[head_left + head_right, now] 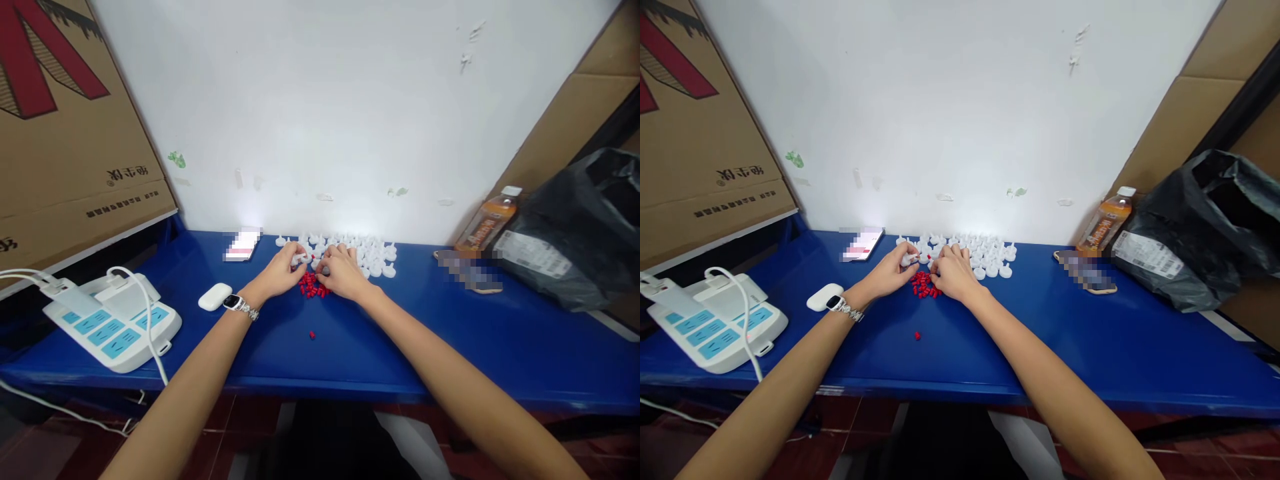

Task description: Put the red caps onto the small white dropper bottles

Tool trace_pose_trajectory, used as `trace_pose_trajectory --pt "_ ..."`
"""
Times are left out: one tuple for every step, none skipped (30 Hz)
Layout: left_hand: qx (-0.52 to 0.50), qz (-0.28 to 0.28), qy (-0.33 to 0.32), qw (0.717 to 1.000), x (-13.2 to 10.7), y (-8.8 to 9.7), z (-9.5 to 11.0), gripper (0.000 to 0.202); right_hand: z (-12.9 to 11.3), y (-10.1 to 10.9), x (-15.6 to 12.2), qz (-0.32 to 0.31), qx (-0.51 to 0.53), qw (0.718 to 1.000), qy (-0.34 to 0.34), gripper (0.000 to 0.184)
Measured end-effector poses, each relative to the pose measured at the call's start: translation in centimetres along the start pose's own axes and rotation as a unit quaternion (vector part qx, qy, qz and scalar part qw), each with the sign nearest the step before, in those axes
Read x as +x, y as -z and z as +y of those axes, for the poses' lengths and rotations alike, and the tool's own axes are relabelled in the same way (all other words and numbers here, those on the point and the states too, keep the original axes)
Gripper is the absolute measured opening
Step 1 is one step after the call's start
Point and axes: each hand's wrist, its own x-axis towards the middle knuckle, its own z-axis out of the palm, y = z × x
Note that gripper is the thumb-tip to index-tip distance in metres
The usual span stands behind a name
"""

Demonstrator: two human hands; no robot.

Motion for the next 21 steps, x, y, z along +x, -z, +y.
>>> trace_pose_trajectory --pt "0.001 -0.003 0.000 1.000 -0.1 -0.1 0.0 0.019 0.1 0.0 0.1 0.020 0.035 0.999 -0.005 0.010" --pt "0.004 -0.005 -0.004 1.000 -0.1 -0.2 0.0 0.024 0.3 0.1 0.1 0.043 0.088 0.995 -0.016 0.010" --pt "0.006 -0.007 -0.009 1.000 -0.1 -0.3 0.0 0.026 0.4 0.1 0.2 0.068 0.155 0.985 -0.034 0.010" --pt "0.009 -0.008 -0.013 1.000 -0.1 -0.4 0.1 0.025 0.5 0.1 0.3 0.090 0.233 0.967 -0.055 0.010" --pt "0.010 -0.013 -0.017 1.000 -0.1 -0.6 0.1 0.022 0.6 0.1 0.5 0.108 0.315 0.940 -0.076 0.011" --pt "0.008 -0.022 -0.021 1.000 -0.1 -0.7 0.2 0.019 0.6 0.1 0.6 0.119 0.391 0.908 -0.092 0.013" --pt "0.003 -0.034 -0.024 0.999 -0.2 -0.8 0.3 0.018 0.6 0.0 0.6 0.124 0.455 0.876 -0.101 0.017" --pt "-0.003 -0.047 -0.025 0.999 -0.2 -0.9 0.5 0.018 0.5 0.0 0.7 0.125 0.503 0.849 -0.103 0.021" --pt "-0.009 -0.058 -0.025 0.998 -0.2 -1.0 0.7 0.019 0.4 -0.1 0.7 0.122 0.537 0.829 -0.101 0.024" --pt "-0.013 -0.066 -0.024 0.997 -0.2 -1.1 0.8 0.020 0.3 -0.1 0.7 0.118 0.558 0.815 -0.098 0.026" --pt "-0.016 -0.070 -0.023 0.997 -0.3 -1.2 1.0 0.022 0.2 -0.1 0.7 0.114 0.571 0.808 -0.096 0.028" --pt "-0.016 -0.070 -0.023 0.997 -0.3 -1.3 1.2 0.023 0.1 -0.1 0.7 0.110 0.577 0.804 -0.094 0.029" --pt "-0.015 -0.070 -0.022 0.997 -0.3 -1.3 1.4 0.023 0.0 -0.1 0.6 0.108 0.580 0.802 -0.094 0.029" --pt "-0.013 -0.072 -0.023 0.997 -0.4 -1.3 1.5 0.024 -0.1 -0.1 0.6 0.108 0.582 0.801 -0.093 0.029" --pt "-0.013 -0.076 -0.022 0.997 -0.4 -1.3 1.6 0.024 -0.1 -0.1 0.6 0.108 0.583 0.800 -0.091 0.029" --pt "-0.015 -0.080 -0.022 0.996 -0.4 -1.3 1.6 0.023 -0.1 0.0 0.5 0.110 0.585 0.799 -0.087 0.029" --pt "-0.016 -0.084 -0.022 0.996 -0.4 -1.4 1.6 0.023 -0.1 0.0 0.5 0.112 0.586 0.798 -0.083 0.028" --pt "-0.017 -0.085 -0.023 0.996 -0.4 -1.4 1.6 0.023 -0.1 0.0 0.5 0.115 0.586 0.798 -0.080 0.028" --pt "-0.017 -0.083 -0.024 0.996 -0.3 -1.4 1.6 0.021 -0.1 0.1 0.5 0.116 0.585 0.799 -0.078 0.027" --pt "-0.013 -0.080 -0.026 0.996 -0.3 -1.4 1.5 0.020 0.0 0.1 0.5 0.117 0.584 0.799 -0.077 0.028" --pt "-0.006 -0.076 -0.027 0.997 -0.3 -1.4 1.4 0.018 0.0 0.1 0.5 0.116 0.582 0.801 -0.077 0.028"
